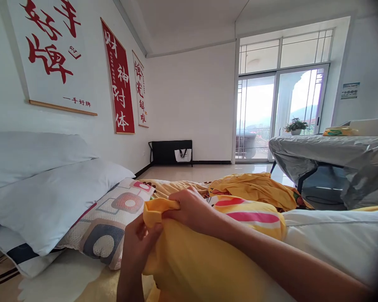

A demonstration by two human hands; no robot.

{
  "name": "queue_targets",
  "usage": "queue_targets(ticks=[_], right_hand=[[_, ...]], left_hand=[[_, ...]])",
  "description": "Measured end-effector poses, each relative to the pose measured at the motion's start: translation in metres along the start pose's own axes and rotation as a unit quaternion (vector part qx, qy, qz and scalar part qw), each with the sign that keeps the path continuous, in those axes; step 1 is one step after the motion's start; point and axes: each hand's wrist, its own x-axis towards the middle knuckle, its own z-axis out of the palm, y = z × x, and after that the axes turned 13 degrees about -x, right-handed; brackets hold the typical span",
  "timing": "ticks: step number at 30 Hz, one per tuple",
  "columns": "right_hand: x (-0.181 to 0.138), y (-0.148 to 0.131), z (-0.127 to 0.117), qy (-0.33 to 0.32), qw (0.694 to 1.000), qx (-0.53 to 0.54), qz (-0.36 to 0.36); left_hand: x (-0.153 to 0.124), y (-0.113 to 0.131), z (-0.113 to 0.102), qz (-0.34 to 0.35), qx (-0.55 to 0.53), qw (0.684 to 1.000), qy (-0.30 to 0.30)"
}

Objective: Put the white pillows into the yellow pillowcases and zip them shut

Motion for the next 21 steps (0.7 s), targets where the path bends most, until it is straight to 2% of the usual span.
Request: queue_targets(ticks=[4, 7, 11, 13, 16, 19, 21], right_hand=[[-0.002, -0.002, -0.004, -0.008, 1.000, -0.008, -0.021], [-0.006, -0.001, -0.020, -0.070, 0.996, 0.008, -0.059], [-0.018, 0.012, -0.043, -0.136, 0.987, -0.011, -0.079], [-0.026, 0.027, -0.051, -0.141, 0.987, -0.030, -0.067], [-0.043, 0.058, -0.056, -0.135, 0.987, -0.082, -0.038], [-0.060, 0.088, -0.056, -0.144, 0.979, -0.138, -0.036], [-0.068, 0.102, -0.055, -0.114, 0.979, -0.167, -0.020]], left_hand=[[-0.006, 0.007, 0.012, 0.002, -0.013, 0.999, 0.038], [-0.004, 0.000, 0.010, -0.032, -0.081, 0.996, 0.026], [0.002, -0.007, 0.007, -0.080, -0.139, 0.985, 0.057], [0.003, -0.004, 0.008, -0.071, -0.106, 0.991, 0.041], [0.005, 0.008, 0.012, -0.001, 0.007, 1.000, -0.006], [0.010, 0.021, 0.016, 0.035, 0.098, 0.994, -0.037], [0.017, 0.028, 0.019, 0.044, 0.132, 0.988, -0.072]])
